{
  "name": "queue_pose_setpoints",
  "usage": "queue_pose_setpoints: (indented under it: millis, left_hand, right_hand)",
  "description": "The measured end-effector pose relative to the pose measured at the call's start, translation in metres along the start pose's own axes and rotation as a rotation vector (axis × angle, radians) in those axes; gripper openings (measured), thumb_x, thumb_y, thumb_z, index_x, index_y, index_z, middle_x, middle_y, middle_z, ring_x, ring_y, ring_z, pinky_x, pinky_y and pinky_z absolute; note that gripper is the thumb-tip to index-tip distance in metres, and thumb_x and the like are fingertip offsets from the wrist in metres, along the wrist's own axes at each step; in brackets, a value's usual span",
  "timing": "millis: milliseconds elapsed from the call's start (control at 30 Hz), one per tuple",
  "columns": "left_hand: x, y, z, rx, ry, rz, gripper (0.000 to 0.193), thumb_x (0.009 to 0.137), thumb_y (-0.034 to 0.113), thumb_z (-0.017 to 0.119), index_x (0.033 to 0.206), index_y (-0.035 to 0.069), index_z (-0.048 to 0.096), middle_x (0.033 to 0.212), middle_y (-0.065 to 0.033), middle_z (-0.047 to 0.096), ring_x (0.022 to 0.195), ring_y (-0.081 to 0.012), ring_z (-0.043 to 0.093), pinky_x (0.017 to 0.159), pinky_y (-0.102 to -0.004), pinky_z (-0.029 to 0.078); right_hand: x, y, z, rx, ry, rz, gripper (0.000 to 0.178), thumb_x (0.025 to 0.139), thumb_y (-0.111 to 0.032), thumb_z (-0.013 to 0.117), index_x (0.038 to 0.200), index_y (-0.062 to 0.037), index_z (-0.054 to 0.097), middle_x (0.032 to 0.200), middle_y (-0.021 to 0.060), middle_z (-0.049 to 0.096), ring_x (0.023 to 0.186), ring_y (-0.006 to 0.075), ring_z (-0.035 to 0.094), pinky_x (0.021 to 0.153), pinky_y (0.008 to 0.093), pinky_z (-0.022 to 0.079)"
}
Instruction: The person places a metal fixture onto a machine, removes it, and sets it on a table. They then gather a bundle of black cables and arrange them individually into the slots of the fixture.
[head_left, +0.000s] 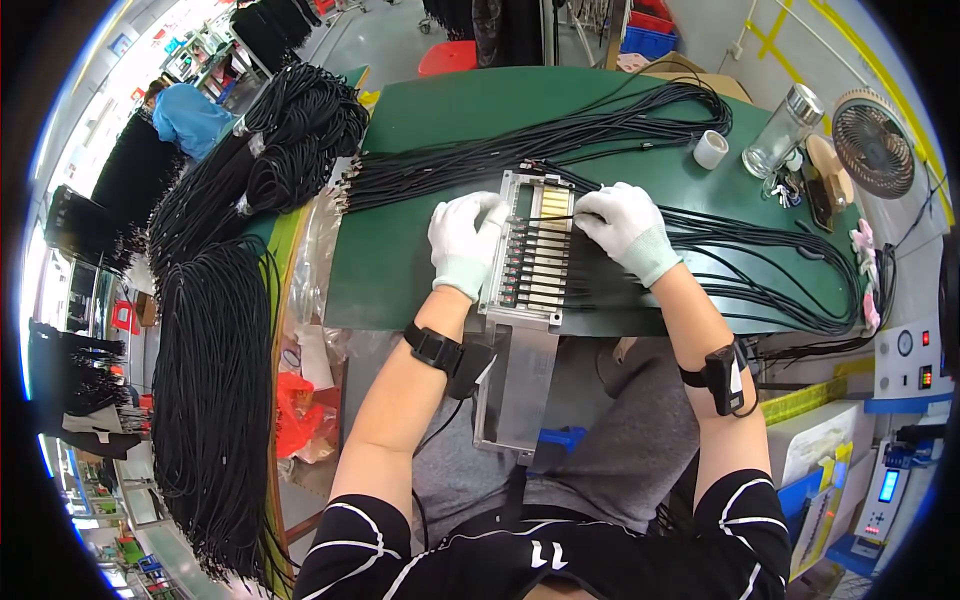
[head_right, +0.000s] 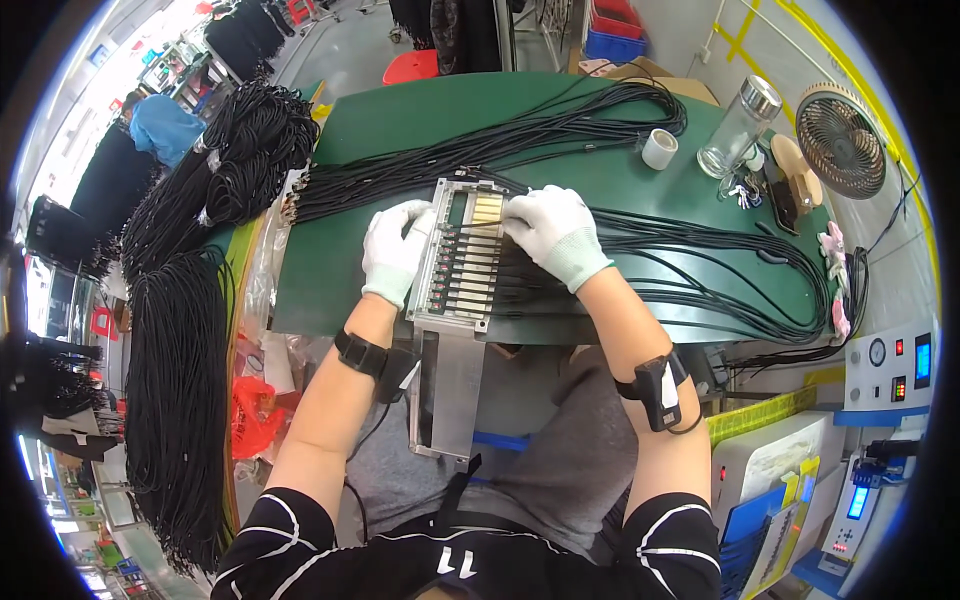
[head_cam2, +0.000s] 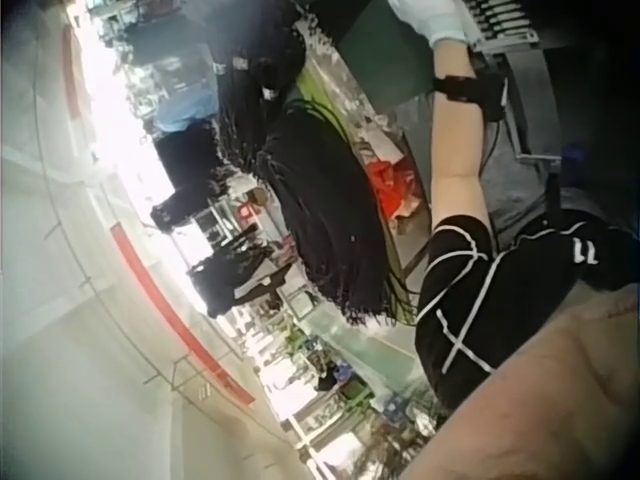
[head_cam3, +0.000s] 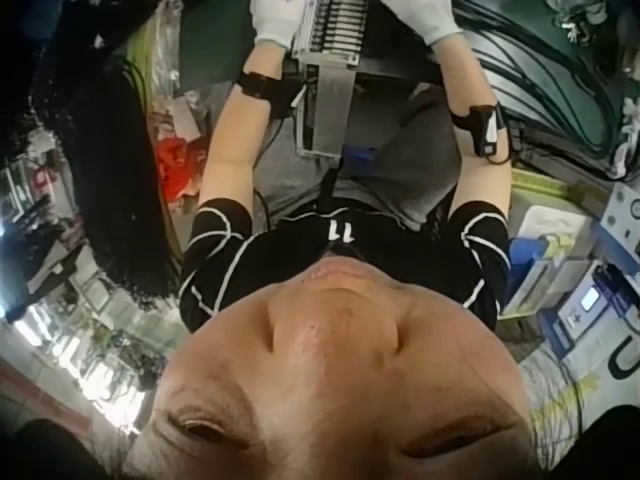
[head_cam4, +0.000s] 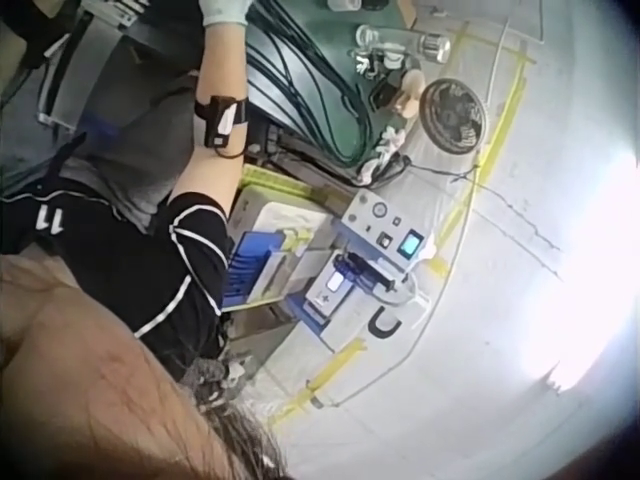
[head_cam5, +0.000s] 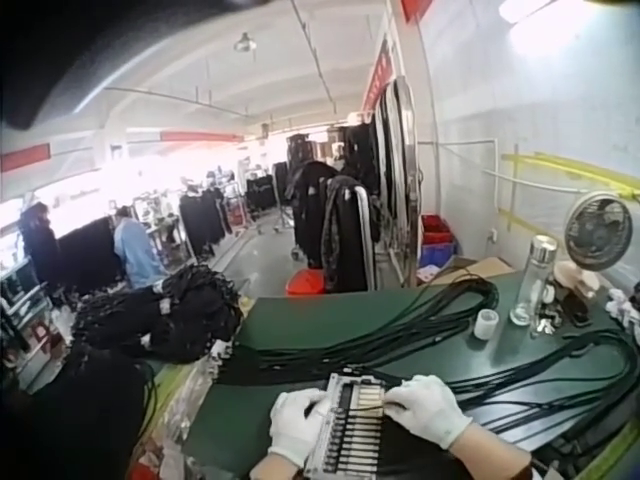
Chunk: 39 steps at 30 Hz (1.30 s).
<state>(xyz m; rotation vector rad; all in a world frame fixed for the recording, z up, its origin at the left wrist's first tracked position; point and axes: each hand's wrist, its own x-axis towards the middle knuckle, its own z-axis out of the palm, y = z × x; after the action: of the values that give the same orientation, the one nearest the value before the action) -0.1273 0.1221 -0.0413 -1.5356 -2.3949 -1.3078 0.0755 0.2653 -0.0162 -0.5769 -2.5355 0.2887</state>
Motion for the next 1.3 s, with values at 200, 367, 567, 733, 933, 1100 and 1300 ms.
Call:
queue_pose_setpoints:
  millis: [200, 367, 567, 733, 933, 1100, 1300]
  left_hand:
    - [0.001, -0.015, 0.004, 0.007, -0.014, 0.005, 0.023, 0.096, 0.029, 0.063, 0.103, 0.012, 0.077, 0.102, -0.0089, 0.075, 0.101, -0.0271, 0.065, 0.095, -0.0381, 0.047]
    - [0.002, -0.015, 0.006, -0.020, -0.048, -0.050, 0.023, 0.096, 0.030, 0.062, 0.104, 0.013, 0.077, 0.104, -0.0101, 0.074, 0.101, -0.0274, 0.066, 0.099, -0.0371, 0.046]
    - [-0.003, -0.006, 0.016, -0.151, -0.041, 0.113, 0.023, 0.095, 0.030, 0.062, 0.106, 0.016, 0.077, 0.119, -0.0099, 0.071, 0.110, -0.0298, 0.062, 0.104, -0.0396, 0.043]
    - [-0.005, 0.005, 0.019, 0.051, -0.039, 0.281, 0.023, 0.089, 0.034, 0.069, 0.106, 0.023, 0.078, 0.117, -0.0048, 0.068, 0.120, -0.0293, 0.054, 0.105, -0.0454, 0.040]
    - [-0.001, 0.018, 0.008, 0.287, -0.188, 0.432, 0.023, 0.083, 0.035, 0.074, 0.105, 0.028, 0.080, 0.102, 0.0012, 0.066, 0.107, -0.0251, 0.054, 0.098, -0.0423, 0.042]
    - [-0.020, 0.019, 0.001, 0.242, -0.207, 0.385, 0.021, 0.081, 0.034, 0.076, 0.101, 0.029, 0.081, 0.093, 0.0036, 0.063, 0.098, -0.0237, 0.052, 0.095, -0.0406, 0.041]
    - [-0.026, 0.020, 0.001, 0.166, -0.133, 0.383, 0.018, 0.081, 0.032, 0.077, 0.096, 0.024, 0.081, 0.094, 0.0020, 0.066, 0.101, -0.0239, 0.054, 0.096, -0.0396, 0.042]
  right_hand:
    - [0.000, 0.002, -0.001, -0.044, 0.018, -0.007, 0.010, 0.085, -0.024, 0.068, 0.082, -0.0157, 0.072, 0.075, 0.0050, 0.067, 0.081, 0.0286, 0.064, 0.077, 0.0420, 0.049]
    - [0.000, 0.005, -0.002, -0.070, 0.014, -0.017, 0.009, 0.084, -0.023, 0.069, 0.084, -0.0149, 0.072, 0.077, 0.0046, 0.067, 0.082, 0.0283, 0.063, 0.077, 0.0414, 0.048]
    - [0.000, -0.005, 0.000, -0.008, 0.059, -0.047, 0.007, 0.083, -0.018, 0.071, 0.087, -0.0127, 0.071, 0.079, 0.0050, 0.067, 0.082, 0.0291, 0.062, 0.077, 0.0414, 0.049]
    - [-0.002, -0.004, 0.009, -0.044, 0.079, -0.017, 0.008, 0.082, -0.020, 0.073, 0.085, -0.0131, 0.070, 0.078, 0.0055, 0.066, 0.082, 0.0293, 0.061, 0.076, 0.0420, 0.048]
    - [0.009, 0.021, 0.010, -0.165, 0.150, 0.044, 0.015, 0.076, -0.026, 0.078, 0.083, -0.0146, 0.071, 0.081, 0.0040, 0.065, 0.086, 0.0280, 0.062, 0.076, 0.0412, 0.049]
    - [0.012, 0.026, 0.017, -0.291, 0.024, 0.084, 0.018, 0.075, -0.032, 0.079, 0.082, -0.0185, 0.070, 0.086, 0.0010, 0.065, 0.093, 0.0243, 0.060, 0.077, 0.0403, 0.047]
    - [0.010, 0.027, 0.014, -0.264, 0.074, 0.063, 0.016, 0.075, -0.028, 0.079, 0.079, -0.0167, 0.069, 0.083, 0.0018, 0.064, 0.089, 0.0249, 0.060, 0.077, 0.0396, 0.047]
